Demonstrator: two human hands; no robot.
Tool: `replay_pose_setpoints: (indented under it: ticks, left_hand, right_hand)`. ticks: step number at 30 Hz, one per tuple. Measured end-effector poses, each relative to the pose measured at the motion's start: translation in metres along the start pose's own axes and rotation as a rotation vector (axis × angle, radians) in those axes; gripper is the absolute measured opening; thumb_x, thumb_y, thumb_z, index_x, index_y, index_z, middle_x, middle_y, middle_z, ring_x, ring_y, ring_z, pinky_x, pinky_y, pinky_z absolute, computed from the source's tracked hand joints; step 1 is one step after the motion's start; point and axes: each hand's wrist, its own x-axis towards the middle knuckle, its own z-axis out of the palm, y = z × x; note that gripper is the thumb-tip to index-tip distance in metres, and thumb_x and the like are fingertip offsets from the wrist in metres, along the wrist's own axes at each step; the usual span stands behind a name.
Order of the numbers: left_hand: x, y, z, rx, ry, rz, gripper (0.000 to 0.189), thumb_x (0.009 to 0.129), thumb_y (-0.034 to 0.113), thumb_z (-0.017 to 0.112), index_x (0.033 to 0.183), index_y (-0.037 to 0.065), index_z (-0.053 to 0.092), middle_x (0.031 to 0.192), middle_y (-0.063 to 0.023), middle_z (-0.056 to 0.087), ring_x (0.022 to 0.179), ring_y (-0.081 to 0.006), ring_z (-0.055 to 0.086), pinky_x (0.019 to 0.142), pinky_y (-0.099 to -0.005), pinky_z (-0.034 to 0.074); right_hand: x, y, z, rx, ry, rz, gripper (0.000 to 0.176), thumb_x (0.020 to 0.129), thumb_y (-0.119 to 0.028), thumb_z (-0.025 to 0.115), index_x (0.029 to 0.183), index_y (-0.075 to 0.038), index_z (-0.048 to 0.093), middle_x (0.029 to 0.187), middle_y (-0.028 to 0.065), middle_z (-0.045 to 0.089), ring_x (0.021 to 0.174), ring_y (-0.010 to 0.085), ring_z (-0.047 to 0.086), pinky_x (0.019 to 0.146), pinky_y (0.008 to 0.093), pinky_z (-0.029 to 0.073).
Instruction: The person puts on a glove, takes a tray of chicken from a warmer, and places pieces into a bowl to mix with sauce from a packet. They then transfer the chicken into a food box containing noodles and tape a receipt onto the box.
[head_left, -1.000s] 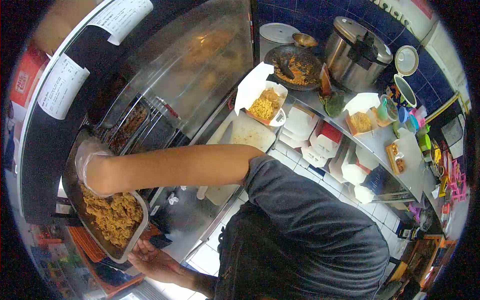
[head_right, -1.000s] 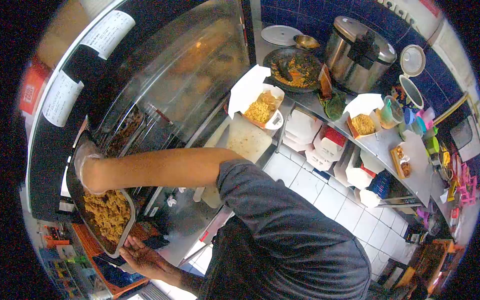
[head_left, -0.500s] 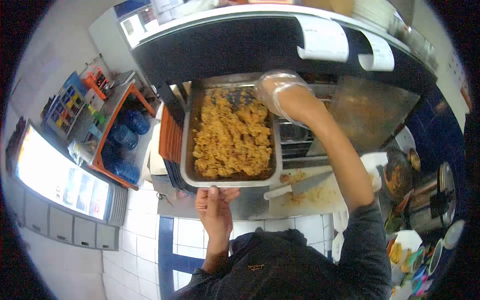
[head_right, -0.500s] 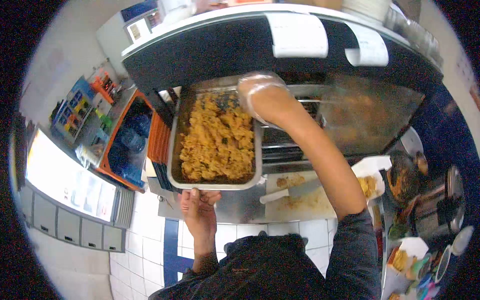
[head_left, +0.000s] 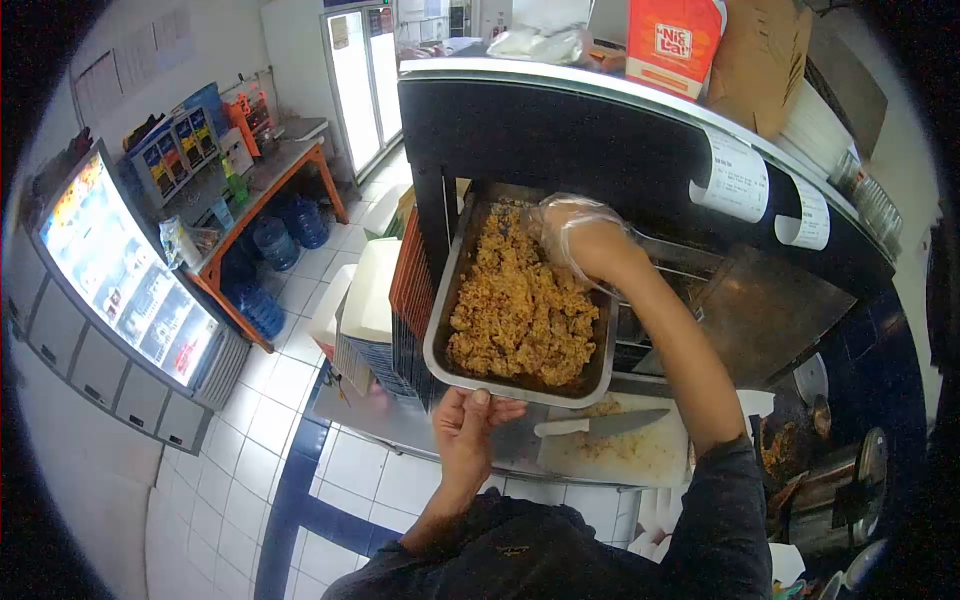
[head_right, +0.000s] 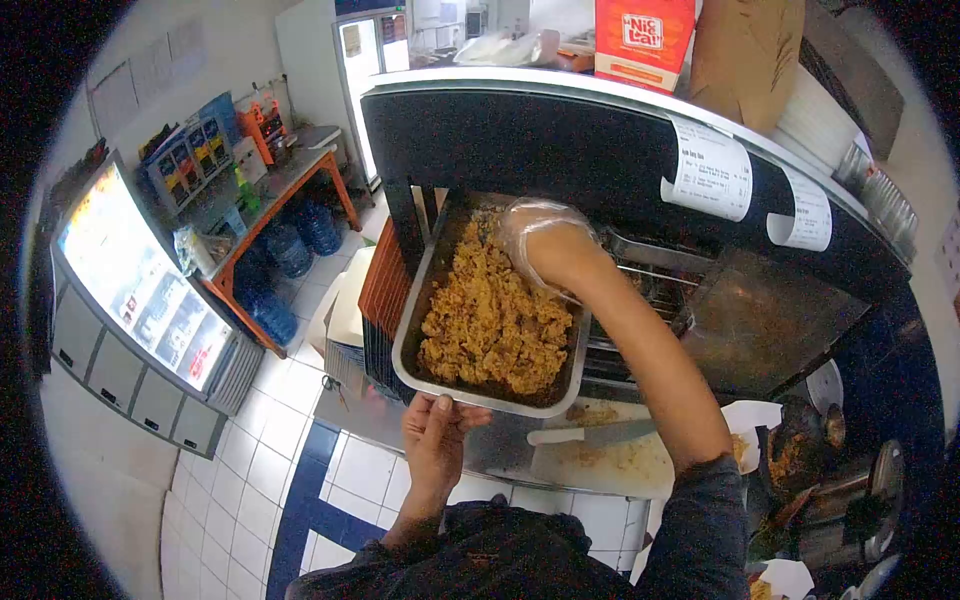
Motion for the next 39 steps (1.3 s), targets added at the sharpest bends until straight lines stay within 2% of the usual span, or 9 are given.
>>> replay_pose_setpoints:
  ticks: [5,13,19,21,25,28,31,33,39]
  left_hand:
    - [-0.001,-0.002,-0.001,-0.009,-0.022,0.004,0.020,0.098,0.017,0.051,0.102,-0.002,0.053,0.089,-0.0165,0.067,0.082,-0.0244,0.069,0.077,-0.0383,0.058]
    - [0.000,-0.001,-0.001,0.008,-0.020,0.018,0.018,0.099,0.015,0.050,0.101,-0.002,0.053,0.088,-0.0175,0.067,0.081,-0.0263,0.069,0.076,-0.0401,0.058]
    - [0.001,0.000,0.002,0.046,0.001,0.037,0.019,0.097,0.017,0.052,0.107,0.001,0.052,0.090,-0.0138,0.066,0.079,-0.0226,0.068,0.071,-0.0395,0.058]
    - [0.007,0.000,0.007,0.071,0.044,0.058,0.023,0.095,0.018,0.056,0.110,0.002,0.052,0.091,-0.0096,0.065,0.077,-0.0199,0.067,0.072,-0.0372,0.058]
    - [0.041,-0.003,0.020,0.055,-0.020,0.128,0.035,0.094,0.023,0.058,0.119,-0.001,0.051,0.099,-0.0126,0.065,0.082,-0.0183,0.067,0.070,-0.0319,0.058]
    - [0.071,-0.007,0.037,0.109,0.031,0.086,0.038,0.093,0.033,0.059,0.114,0.001,0.056,0.101,-0.0107,0.063,0.094,-0.0196,0.062,0.085,-0.0285,0.053]
    - [0.104,-0.013,0.039,0.161,-0.065,0.083,0.042,0.095,0.031,0.055,0.117,-0.005,0.052,0.110,-0.0161,0.060,0.106,-0.0242,0.059,0.096,-0.0337,0.048]
    - [0.123,-0.021,0.044,0.185,-0.122,0.105,0.046,0.096,0.030,0.053,0.120,-0.009,0.049,0.116,-0.0193,0.057,0.112,-0.0261,0.056,0.101,-0.0364,0.045]
    - [0.151,-0.030,0.078,-0.096,-0.110,-0.049,0.048,0.102,0.021,0.035,0.135,-0.014,0.034,0.145,-0.0252,0.034,0.137,-0.0309,0.031,0.120,-0.0419,0.018]
  right_hand:
    - [0.041,0.015,0.026,0.052,-0.170,0.086,0.045,0.083,-0.031,0.066,0.124,-0.012,0.059,0.118,0.0147,0.062,0.110,0.0323,0.058,0.093,0.0413,0.047]
    - [0.032,0.015,0.011,0.115,-0.270,0.147,0.046,0.080,-0.045,0.070,0.113,-0.014,0.062,0.109,0.0101,0.064,0.099,0.0264,0.062,0.087,0.0379,0.048]
    - [-0.042,0.017,0.009,0.688,0.091,0.390,0.030,0.085,-0.021,0.070,0.110,-0.008,0.062,0.097,0.0059,0.063,0.088,0.0147,0.060,0.079,0.0320,0.050]
    - [-0.085,0.017,0.017,0.720,0.543,0.088,0.026,0.088,-0.017,0.066,0.110,-0.004,0.062,0.092,0.0072,0.065,0.085,0.0123,0.061,0.077,0.0290,0.050]
    - [-0.194,0.037,0.024,1.103,0.830,0.379,0.026,0.090,-0.015,0.064,0.113,-0.003,0.060,0.096,0.0059,0.064,0.090,0.0132,0.060,0.079,0.0298,0.051]
    - [-0.287,0.079,0.055,1.214,1.074,0.648,0.028,0.091,-0.015,0.063,0.115,-0.002,0.058,0.099,0.0068,0.064,0.090,0.0142,0.061,0.081,0.0292,0.052]
    - [-0.391,0.130,0.102,0.802,1.148,0.923,0.025,0.090,-0.011,0.062,0.113,-0.001,0.059,0.100,0.0107,0.066,0.084,0.0154,0.064,0.074,0.0287,0.054]
    - [-0.449,0.156,0.121,0.447,1.040,1.336,0.019,0.084,-0.017,0.068,0.095,-0.001,0.067,0.086,0.0107,0.070,0.074,0.0162,0.066,0.069,0.0302,0.053]
    - [-0.544,0.221,0.183,0.041,0.523,1.453,0.026,0.085,-0.025,0.063,0.088,0.000,0.067,0.083,0.0169,0.069,0.077,0.0296,0.067,0.070,0.0392,0.052]
